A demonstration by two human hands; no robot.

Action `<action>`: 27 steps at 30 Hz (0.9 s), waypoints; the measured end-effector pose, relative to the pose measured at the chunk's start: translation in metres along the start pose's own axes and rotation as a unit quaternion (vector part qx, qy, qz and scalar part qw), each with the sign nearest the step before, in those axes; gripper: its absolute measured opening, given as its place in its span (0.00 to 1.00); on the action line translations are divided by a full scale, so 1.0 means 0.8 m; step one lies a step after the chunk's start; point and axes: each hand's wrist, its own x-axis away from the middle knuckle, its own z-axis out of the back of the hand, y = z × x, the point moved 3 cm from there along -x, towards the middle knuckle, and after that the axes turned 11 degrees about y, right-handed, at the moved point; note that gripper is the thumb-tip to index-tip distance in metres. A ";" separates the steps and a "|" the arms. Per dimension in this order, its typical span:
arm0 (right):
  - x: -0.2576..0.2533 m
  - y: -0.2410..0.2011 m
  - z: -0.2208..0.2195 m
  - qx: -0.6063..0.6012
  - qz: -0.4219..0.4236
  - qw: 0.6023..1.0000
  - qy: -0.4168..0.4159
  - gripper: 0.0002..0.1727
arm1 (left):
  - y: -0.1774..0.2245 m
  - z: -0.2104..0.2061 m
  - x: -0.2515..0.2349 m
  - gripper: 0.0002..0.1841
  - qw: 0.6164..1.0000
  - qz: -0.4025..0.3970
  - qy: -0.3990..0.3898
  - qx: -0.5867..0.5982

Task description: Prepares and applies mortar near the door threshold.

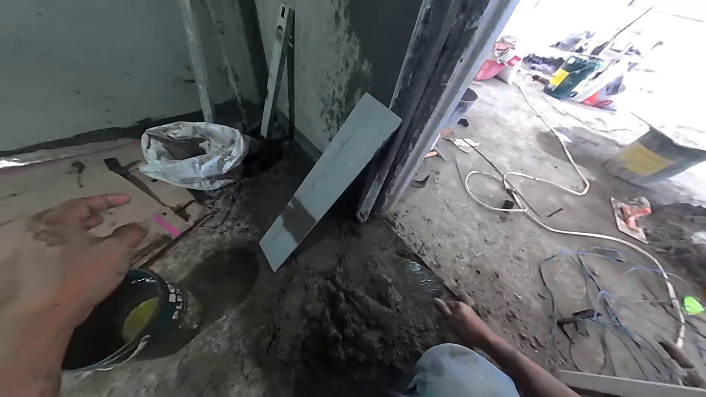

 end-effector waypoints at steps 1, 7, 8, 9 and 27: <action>-0.013 0.019 -0.008 -0.034 -0.013 0.999 -0.011 0.40 | 0.000 0.004 -0.001 0.24 1.000 -0.007 0.004 -0.005; 0.059 -0.158 -0.102 -0.076 -0.029 0.984 -0.161 0.37 | -0.002 0.010 0.006 0.24 0.999 -0.026 0.022 -0.016; 0.067 -0.173 -0.094 -0.113 -0.024 0.975 -0.189 0.35 | -0.001 0.006 0.008 0.24 0.999 -0.035 0.023 -0.008; 0.072 -0.174 -0.086 -0.172 -0.018 0.963 -0.204 0.31 | -0.004 0.002 0.006 0.24 0.998 -0.049 0.025 -0.006; 0.013 -0.161 -0.075 0.033 0.047 0.993 -0.104 0.37 | 0.008 -0.012 0.008 0.21 0.999 -0.037 0.014 -0.009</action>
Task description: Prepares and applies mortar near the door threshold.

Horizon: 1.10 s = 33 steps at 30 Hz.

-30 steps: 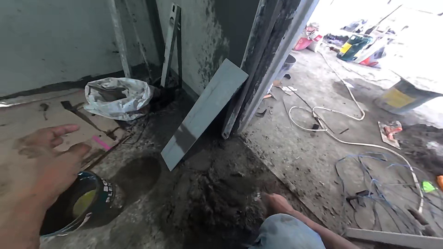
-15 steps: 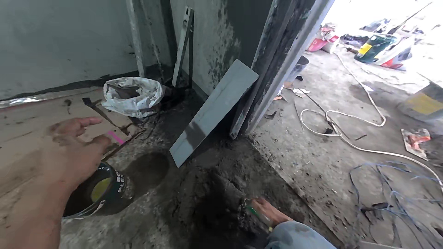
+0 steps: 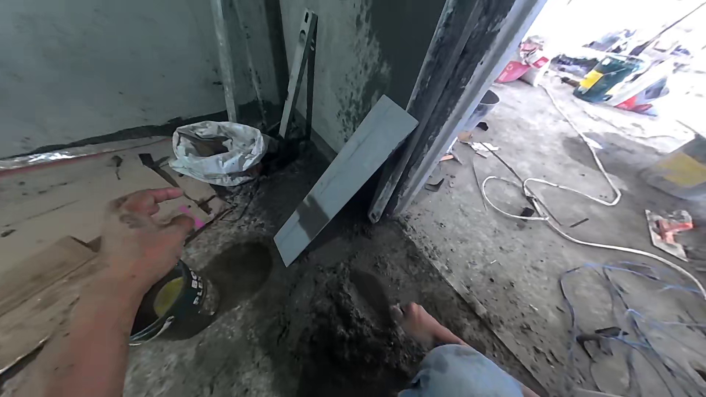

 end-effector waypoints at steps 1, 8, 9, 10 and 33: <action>-0.008 -0.013 0.010 0.006 -0.001 1.000 0.021 0.36 | 0.000 0.000 0.001 0.21 1.000 -0.002 -0.001 -0.001; 0.050 -0.032 -0.012 -0.010 -0.044 0.999 0.001 0.38 | -0.021 0.029 0.002 0.21 0.999 -0.027 0.027 -0.004; 0.042 -0.023 -0.012 0.019 -0.038 0.999 0.009 0.39 | -0.026 0.025 0.002 0.22 0.999 -0.021 0.025 -0.003; 0.028 -0.019 -0.003 0.046 -0.026 0.998 0.027 0.39 | -0.026 0.020 0.003 0.22 1.000 -0.014 0.021 -0.001; -0.028 0.076 0.014 -0.138 -0.019 0.990 -0.002 0.32 | 0.016 0.019 0.001 0.19 0.999 -0.024 0.000 -0.027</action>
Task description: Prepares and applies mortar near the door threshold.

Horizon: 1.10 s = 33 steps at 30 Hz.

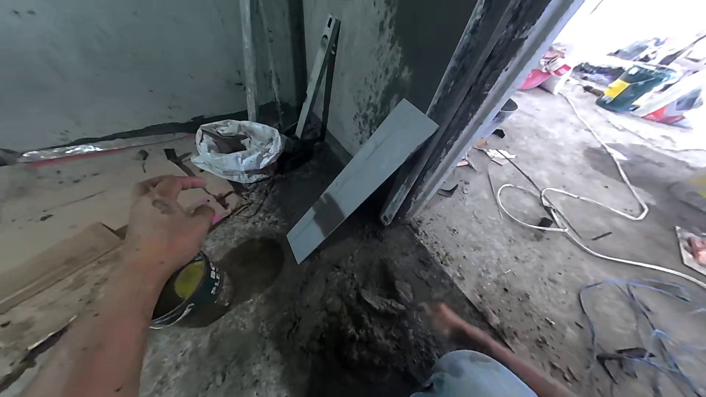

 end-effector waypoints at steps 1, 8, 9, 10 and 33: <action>0.015 -0.023 -0.036 -0.005 0.001 1.000 -0.026 0.32 | 0.005 0.001 0.002 0.19 1.000 0.003 -0.001 0.002; 0.114 -0.073 -0.045 -0.099 -0.006 0.993 -0.061 0.23 | 0.018 -0.008 0.017 0.20 1.000 -0.002 -0.013 0.013; 0.120 -0.072 -0.040 -0.018 0.024 0.999 -0.020 0.24 | 0.017 -0.009 0.016 0.20 1.000 -0.004 -0.011 0.013; 0.121 -0.069 -0.039 0.079 0.054 0.995 0.017 0.26 | 0.017 -0.011 0.014 0.20 1.000 -0.002 -0.011 0.010; 0.034 -0.073 0.002 0.208 0.067 0.965 0.145 0.31 | -0.127 0.139 0.068 0.25 0.978 0.195 0.069 0.032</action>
